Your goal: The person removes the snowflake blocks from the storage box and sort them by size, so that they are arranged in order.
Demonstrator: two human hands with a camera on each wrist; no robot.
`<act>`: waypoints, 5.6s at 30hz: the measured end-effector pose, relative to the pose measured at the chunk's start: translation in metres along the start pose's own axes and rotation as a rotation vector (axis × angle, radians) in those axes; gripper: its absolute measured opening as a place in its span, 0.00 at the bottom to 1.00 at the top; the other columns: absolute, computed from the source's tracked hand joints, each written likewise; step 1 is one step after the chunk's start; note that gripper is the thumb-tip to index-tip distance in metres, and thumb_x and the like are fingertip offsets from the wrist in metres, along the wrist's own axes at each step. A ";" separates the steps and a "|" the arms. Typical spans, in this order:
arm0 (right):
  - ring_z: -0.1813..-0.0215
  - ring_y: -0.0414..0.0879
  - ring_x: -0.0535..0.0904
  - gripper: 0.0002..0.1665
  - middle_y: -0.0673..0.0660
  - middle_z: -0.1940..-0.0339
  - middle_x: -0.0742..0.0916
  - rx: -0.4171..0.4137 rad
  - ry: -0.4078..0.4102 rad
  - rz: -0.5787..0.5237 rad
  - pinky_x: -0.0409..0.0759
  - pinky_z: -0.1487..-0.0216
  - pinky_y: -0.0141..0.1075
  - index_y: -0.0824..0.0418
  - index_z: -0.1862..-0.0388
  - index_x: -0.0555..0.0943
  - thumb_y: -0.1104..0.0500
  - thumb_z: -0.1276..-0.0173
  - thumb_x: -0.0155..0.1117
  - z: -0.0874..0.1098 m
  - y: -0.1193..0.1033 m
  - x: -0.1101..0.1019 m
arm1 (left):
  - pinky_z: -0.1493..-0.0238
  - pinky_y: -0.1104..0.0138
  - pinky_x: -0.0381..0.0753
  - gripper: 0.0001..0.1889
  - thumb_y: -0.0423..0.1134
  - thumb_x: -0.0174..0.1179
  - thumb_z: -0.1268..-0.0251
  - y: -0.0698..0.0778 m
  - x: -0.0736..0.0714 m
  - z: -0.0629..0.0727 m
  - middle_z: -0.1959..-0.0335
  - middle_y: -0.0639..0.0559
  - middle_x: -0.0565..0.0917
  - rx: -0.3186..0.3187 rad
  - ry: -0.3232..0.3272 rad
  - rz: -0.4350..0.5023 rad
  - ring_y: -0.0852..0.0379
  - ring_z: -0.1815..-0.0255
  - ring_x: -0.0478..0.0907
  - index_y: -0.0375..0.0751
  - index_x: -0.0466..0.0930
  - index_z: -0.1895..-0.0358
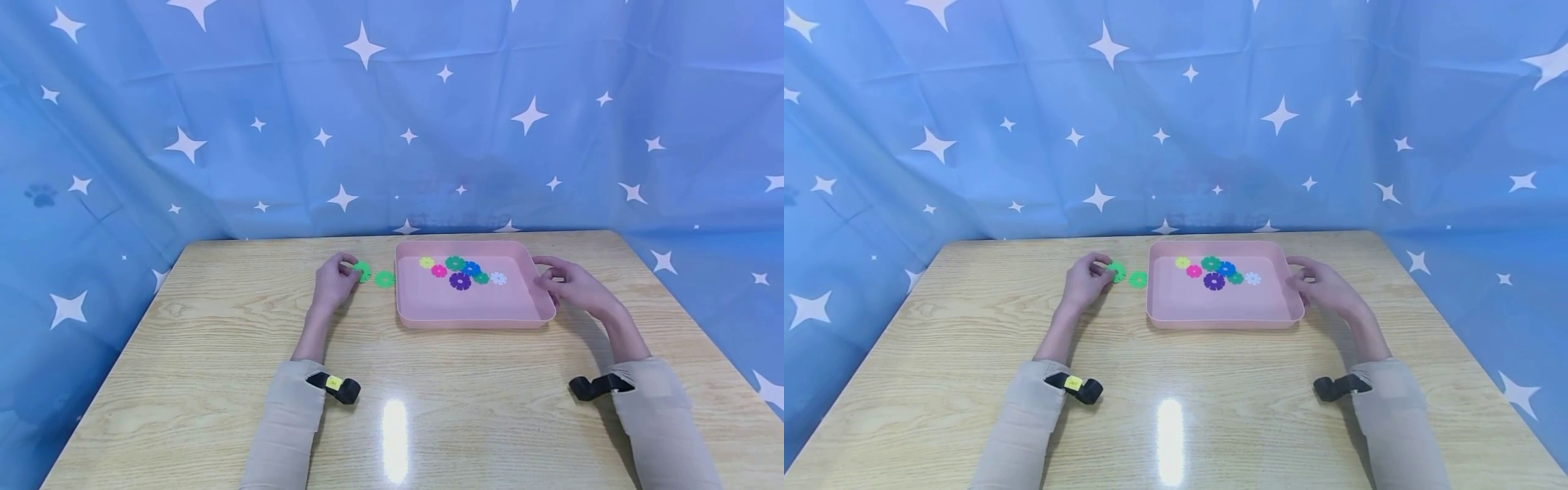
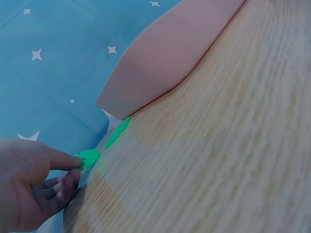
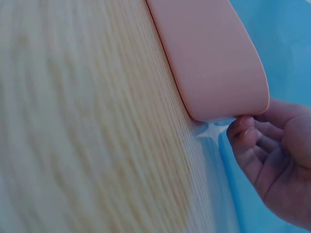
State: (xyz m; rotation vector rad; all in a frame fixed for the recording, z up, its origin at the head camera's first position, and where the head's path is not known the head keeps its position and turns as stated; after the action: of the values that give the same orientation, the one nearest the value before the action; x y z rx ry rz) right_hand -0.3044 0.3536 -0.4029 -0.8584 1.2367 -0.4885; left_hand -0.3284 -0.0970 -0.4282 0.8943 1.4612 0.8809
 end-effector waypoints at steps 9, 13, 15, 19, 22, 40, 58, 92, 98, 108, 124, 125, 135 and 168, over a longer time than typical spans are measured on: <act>0.75 0.51 0.75 0.33 0.66 0.63 0.79 -0.004 -0.001 -0.006 0.78 0.70 0.43 0.67 0.22 0.59 0.60 0.20 0.54 0.000 0.001 -0.001 | 0.61 0.60 0.76 0.13 0.33 0.62 0.29 0.003 0.000 0.002 0.67 0.45 0.80 0.001 -0.023 -0.105 0.50 0.65 0.76 0.32 0.80 0.45; 0.75 0.51 0.75 0.33 0.65 0.63 0.79 -0.007 0.000 0.000 0.79 0.70 0.43 0.67 0.22 0.59 0.60 0.20 0.55 0.000 0.001 -0.001 | 0.58 0.58 0.78 0.14 0.33 0.64 0.30 0.005 0.000 0.003 0.64 0.42 0.81 0.002 -0.037 -0.132 0.48 0.61 0.79 0.30 0.80 0.46; 0.75 0.51 0.75 0.33 0.65 0.63 0.79 -0.008 0.002 0.005 0.79 0.70 0.43 0.67 0.22 0.59 0.60 0.20 0.55 -0.001 0.001 -0.001 | 0.56 0.57 0.79 0.14 0.33 0.64 0.31 0.006 0.000 0.003 0.63 0.41 0.82 -0.001 -0.042 -0.140 0.47 0.59 0.79 0.30 0.80 0.47; 0.75 0.51 0.75 0.33 0.65 0.62 0.79 -0.011 0.003 0.011 0.78 0.70 0.43 0.67 0.22 0.59 0.60 0.21 0.55 -0.001 0.000 -0.001 | 0.54 0.57 0.79 0.14 0.34 0.65 0.31 0.007 0.000 0.003 0.62 0.41 0.82 -0.010 -0.051 -0.149 0.46 0.58 0.79 0.30 0.81 0.48; 0.75 0.51 0.75 0.33 0.65 0.62 0.79 -0.012 0.004 0.010 0.78 0.70 0.43 0.67 0.22 0.59 0.59 0.21 0.55 -0.001 0.000 -0.001 | 0.54 0.56 0.78 0.13 0.34 0.65 0.31 0.006 0.000 0.003 0.61 0.42 0.81 -0.014 -0.062 -0.149 0.47 0.58 0.78 0.30 0.81 0.48; 0.74 0.50 0.75 0.33 0.65 0.63 0.79 -0.007 0.001 -0.001 0.78 0.69 0.42 0.67 0.23 0.60 0.60 0.21 0.56 -0.001 0.002 -0.001 | 0.67 0.68 0.75 0.13 0.38 0.64 0.29 0.019 0.000 0.003 0.64 0.45 0.80 0.074 -0.058 -0.003 0.53 0.65 0.75 0.32 0.82 0.49; 0.75 0.52 0.75 0.33 0.65 0.63 0.78 -0.002 -0.006 -0.027 0.78 0.70 0.43 0.67 0.23 0.59 0.59 0.21 0.56 -0.001 0.002 0.000 | 0.58 0.66 0.77 0.12 0.36 0.63 0.29 0.077 0.028 0.015 0.64 0.45 0.81 0.229 -0.136 0.104 0.51 0.62 0.78 0.31 0.82 0.48; 0.75 0.51 0.75 0.34 0.65 0.63 0.79 -0.004 -0.008 -0.023 0.77 0.68 0.42 0.68 0.22 0.58 0.59 0.20 0.55 0.000 -0.002 0.001 | 0.51 0.70 0.79 0.14 0.36 0.63 0.29 0.101 0.134 0.025 0.57 0.50 0.82 0.234 -0.356 0.036 0.56 0.56 0.78 0.36 0.79 0.44; 0.74 0.51 0.75 0.34 0.65 0.62 0.79 -0.002 -0.007 -0.029 0.78 0.68 0.43 0.68 0.22 0.58 0.59 0.20 0.55 0.000 -0.001 0.001 | 0.54 0.71 0.78 0.17 0.35 0.63 0.29 0.095 0.148 0.020 0.49 0.44 0.81 0.205 -0.365 -0.008 0.56 0.55 0.77 0.35 0.79 0.41; 0.75 0.51 0.75 0.34 0.65 0.63 0.79 -0.007 -0.004 -0.029 0.77 0.70 0.43 0.67 0.22 0.58 0.59 0.20 0.55 0.000 0.000 0.001 | 0.44 0.64 0.80 0.21 0.35 0.61 0.28 0.091 0.162 0.015 0.40 0.45 0.80 0.175 -0.368 -0.104 0.51 0.44 0.78 0.39 0.76 0.34; 0.75 0.50 0.75 0.33 0.65 0.64 0.79 -0.013 -0.003 -0.024 0.78 0.71 0.42 0.67 0.23 0.59 0.59 0.20 0.55 0.000 -0.001 0.001 | 0.46 0.67 0.79 0.19 0.37 0.70 0.35 0.087 0.163 0.016 0.52 0.50 0.75 0.146 -0.343 -0.222 0.56 0.52 0.76 0.43 0.82 0.41; 0.75 0.50 0.75 0.33 0.64 0.64 0.79 -0.012 -0.003 -0.023 0.78 0.70 0.42 0.67 0.23 0.59 0.59 0.20 0.55 0.000 0.000 0.001 | 0.47 0.67 0.79 0.19 0.37 0.70 0.36 0.087 0.163 0.016 0.52 0.50 0.75 0.144 -0.340 -0.221 0.56 0.52 0.76 0.44 0.82 0.42; 0.74 0.51 0.75 0.34 0.65 0.63 0.79 -0.003 -0.005 -0.021 0.78 0.68 0.41 0.67 0.22 0.58 0.59 0.20 0.55 0.000 0.003 0.002 | 0.55 0.71 0.79 0.12 0.34 0.60 0.26 0.092 0.162 0.014 0.54 0.52 0.84 0.192 -0.310 -0.151 0.60 0.58 0.77 0.45 0.83 0.44; 0.75 0.52 0.74 0.33 0.64 0.64 0.78 -0.011 0.002 -0.016 0.78 0.69 0.41 0.68 0.23 0.59 0.59 0.20 0.55 0.000 -0.001 0.002 | 0.54 0.66 0.80 0.16 0.29 0.58 0.28 0.103 0.084 0.021 0.55 0.48 0.81 0.270 -0.184 0.060 0.53 0.57 0.78 0.41 0.81 0.40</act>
State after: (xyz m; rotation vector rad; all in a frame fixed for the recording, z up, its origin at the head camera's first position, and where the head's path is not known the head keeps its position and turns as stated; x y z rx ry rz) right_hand -0.3035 0.3517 -0.4032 -0.8773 1.2362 -0.4958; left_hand -0.3078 0.0238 -0.3722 1.1928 1.4182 0.6341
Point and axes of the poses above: each hand's wrist, its own z-axis away from the middle knuckle, its own x-axis out of the palm, y = z × x, the point moved 6 cm from there along -z, towards the middle knuckle
